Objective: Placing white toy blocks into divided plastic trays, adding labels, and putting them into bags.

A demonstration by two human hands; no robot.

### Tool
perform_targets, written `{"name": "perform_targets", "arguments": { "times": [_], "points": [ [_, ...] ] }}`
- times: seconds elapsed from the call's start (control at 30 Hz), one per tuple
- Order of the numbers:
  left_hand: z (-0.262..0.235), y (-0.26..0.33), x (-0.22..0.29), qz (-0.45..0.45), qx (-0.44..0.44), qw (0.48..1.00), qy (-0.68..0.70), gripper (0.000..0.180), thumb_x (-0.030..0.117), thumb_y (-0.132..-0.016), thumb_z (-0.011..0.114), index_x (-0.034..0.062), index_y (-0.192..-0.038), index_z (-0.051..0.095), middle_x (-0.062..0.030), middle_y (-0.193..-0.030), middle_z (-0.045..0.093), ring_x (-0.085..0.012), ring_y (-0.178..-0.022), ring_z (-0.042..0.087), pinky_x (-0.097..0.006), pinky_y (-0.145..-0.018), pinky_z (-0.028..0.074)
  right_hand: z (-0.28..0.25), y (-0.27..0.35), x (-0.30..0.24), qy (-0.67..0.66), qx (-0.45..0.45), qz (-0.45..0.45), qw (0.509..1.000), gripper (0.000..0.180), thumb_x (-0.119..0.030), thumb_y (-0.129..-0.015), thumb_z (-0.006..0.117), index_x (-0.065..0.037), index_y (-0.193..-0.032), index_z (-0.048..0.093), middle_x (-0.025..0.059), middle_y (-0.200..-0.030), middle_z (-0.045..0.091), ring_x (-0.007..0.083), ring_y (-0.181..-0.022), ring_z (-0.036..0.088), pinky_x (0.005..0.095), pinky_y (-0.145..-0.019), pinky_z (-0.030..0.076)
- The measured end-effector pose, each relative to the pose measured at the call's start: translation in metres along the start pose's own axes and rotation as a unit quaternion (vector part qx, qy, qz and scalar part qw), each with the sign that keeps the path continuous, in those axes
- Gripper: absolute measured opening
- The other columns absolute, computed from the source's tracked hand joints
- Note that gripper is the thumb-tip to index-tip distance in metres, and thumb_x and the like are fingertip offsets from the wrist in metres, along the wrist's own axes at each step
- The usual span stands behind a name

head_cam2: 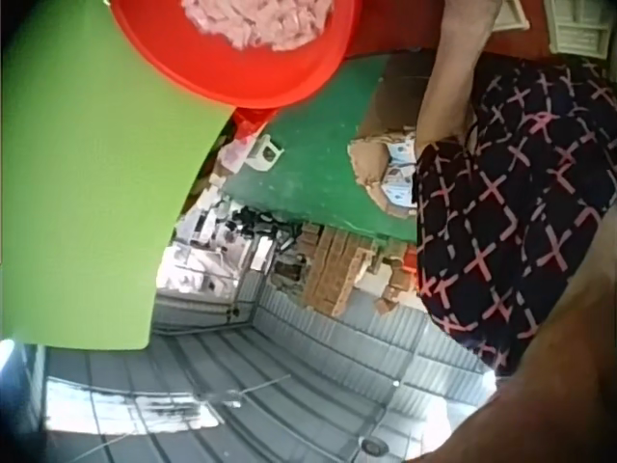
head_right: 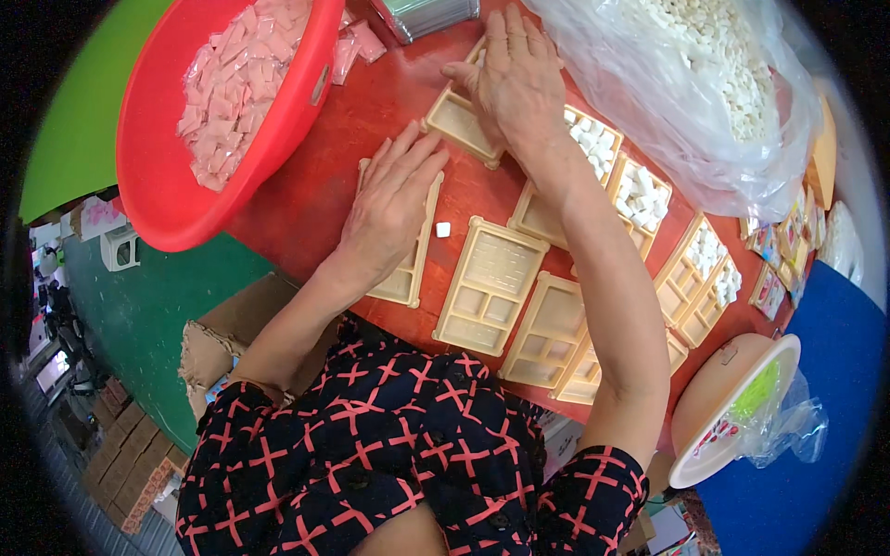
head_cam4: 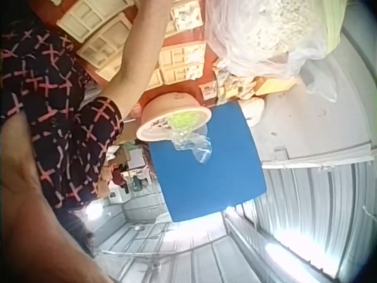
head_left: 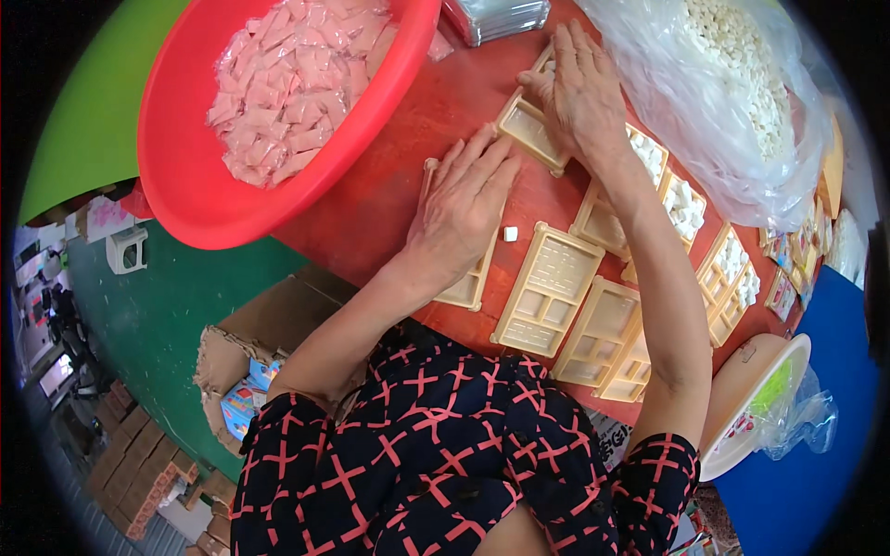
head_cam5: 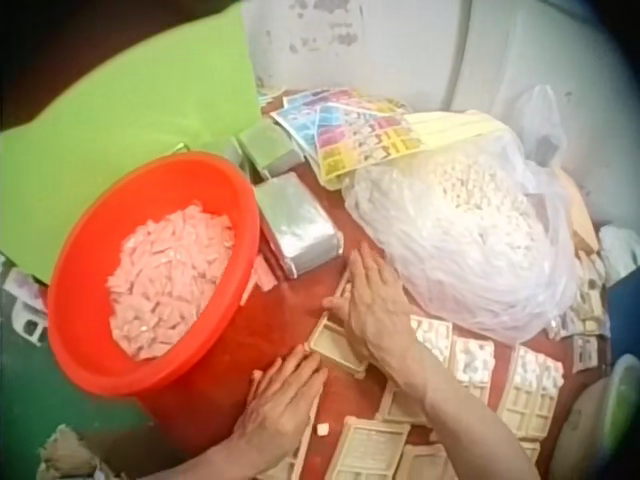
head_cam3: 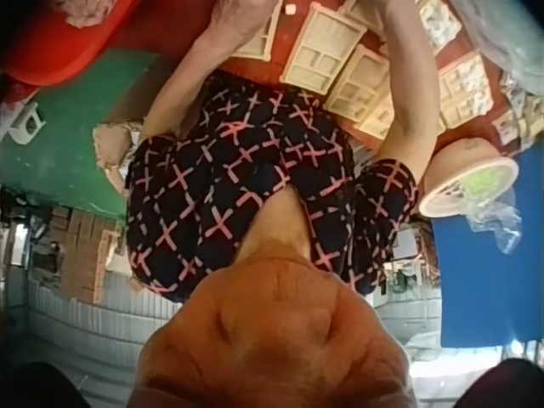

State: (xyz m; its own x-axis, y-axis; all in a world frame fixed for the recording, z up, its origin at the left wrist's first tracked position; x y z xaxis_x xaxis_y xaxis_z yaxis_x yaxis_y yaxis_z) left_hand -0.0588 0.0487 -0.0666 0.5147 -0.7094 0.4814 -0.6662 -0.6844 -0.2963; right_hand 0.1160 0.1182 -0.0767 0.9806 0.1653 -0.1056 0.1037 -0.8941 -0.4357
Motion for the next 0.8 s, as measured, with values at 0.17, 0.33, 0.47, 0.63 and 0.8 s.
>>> {"name": "perform_targets", "arguments": {
  "times": [0.17, 0.33, 0.47, 0.63, 0.8],
  "points": [
    [0.001, -0.004, 0.008, -0.007, -0.058, 0.997, -0.043, 0.060, 0.021, -0.075, 0.057, -0.0077, -0.123, 0.036, -0.0246, -0.131, 0.031, -0.0370, -0.126, 0.026, -0.046, -0.102, 0.023, -0.002, 0.008, 0.010, 0.051, -0.020, -0.013, 0.998, 0.076, -0.052, -0.080, 0.048, 0.007, -0.124, 0.035, 0.0254, -0.130, 0.035, 0.0357, -0.121, 0.034, 0.0388, -0.101, 0.028],
    [0.000, 0.000, 0.012, -0.027, -0.080, 0.993, -0.077, 0.081, 0.043, -0.072, 0.059, -0.0082, -0.127, 0.029, -0.0246, -0.136, 0.023, -0.0358, -0.129, 0.018, -0.045, -0.104, 0.019, -0.003, 0.012, 0.009, 0.047, -0.056, 0.010, 0.997, 0.085, -0.061, -0.077, 0.042, 0.006, -0.127, 0.031, 0.0238, -0.134, 0.030, 0.0342, -0.125, 0.030, 0.0409, -0.102, 0.025],
    [0.001, 0.000, 0.011, -0.039, -0.101, 0.990, -0.087, 0.085, 0.047, -0.073, 0.056, -0.0080, -0.129, 0.024, -0.0241, -0.138, 0.020, -0.0366, -0.128, 0.018, -0.045, -0.105, 0.016, -0.005, 0.011, 0.010, 0.064, -0.098, 0.012, 0.993, 0.085, -0.061, -0.077, 0.042, 0.004, -0.130, 0.026, 0.0223, -0.136, 0.027, 0.0331, -0.127, 0.026, 0.0427, -0.103, 0.024],
    [0.005, -0.002, 0.008, -0.035, -0.105, 0.990, -0.082, 0.081, 0.050, -0.078, 0.050, -0.0049, -0.131, 0.023, -0.0244, -0.138, 0.018, -0.0375, -0.128, 0.018, -0.046, -0.104, 0.016, -0.006, 0.016, 0.022, -0.034, -0.068, 0.000, 0.997, 0.067, -0.050, -0.083, 0.044, -0.005, -0.131, 0.031, 0.0200, -0.135, 0.029, 0.0324, -0.125, 0.028, 0.0418, -0.101, 0.026],
    [-0.006, 0.000, 0.006, -0.010, -0.059, 0.998, -0.019, 0.073, 0.053, -0.083, 0.039, 0.0019, -0.133, 0.023, -0.0234, -0.139, 0.016, -0.0387, -0.129, 0.015, -0.049, -0.103, 0.015, -0.059, 0.024, 0.009, -0.189, 0.029, -0.001, 0.982, 0.040, -0.027, -0.081, 0.057, -0.005, -0.114, 0.051, 0.0161, -0.125, 0.043, 0.0319, -0.114, 0.042, 0.0376, -0.092, 0.036]
  ]
}}
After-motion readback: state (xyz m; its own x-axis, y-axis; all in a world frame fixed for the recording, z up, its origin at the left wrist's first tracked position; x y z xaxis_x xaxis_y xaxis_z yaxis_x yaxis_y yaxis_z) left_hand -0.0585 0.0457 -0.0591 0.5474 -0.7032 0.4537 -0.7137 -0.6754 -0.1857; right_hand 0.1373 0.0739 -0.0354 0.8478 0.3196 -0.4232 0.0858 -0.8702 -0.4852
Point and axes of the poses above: each hand's wrist, its own y-axis away from the middle knuckle, its own z-axis out of the palm, x = y × z, the point moved 2 cm from there along -y, towards the middle knuckle
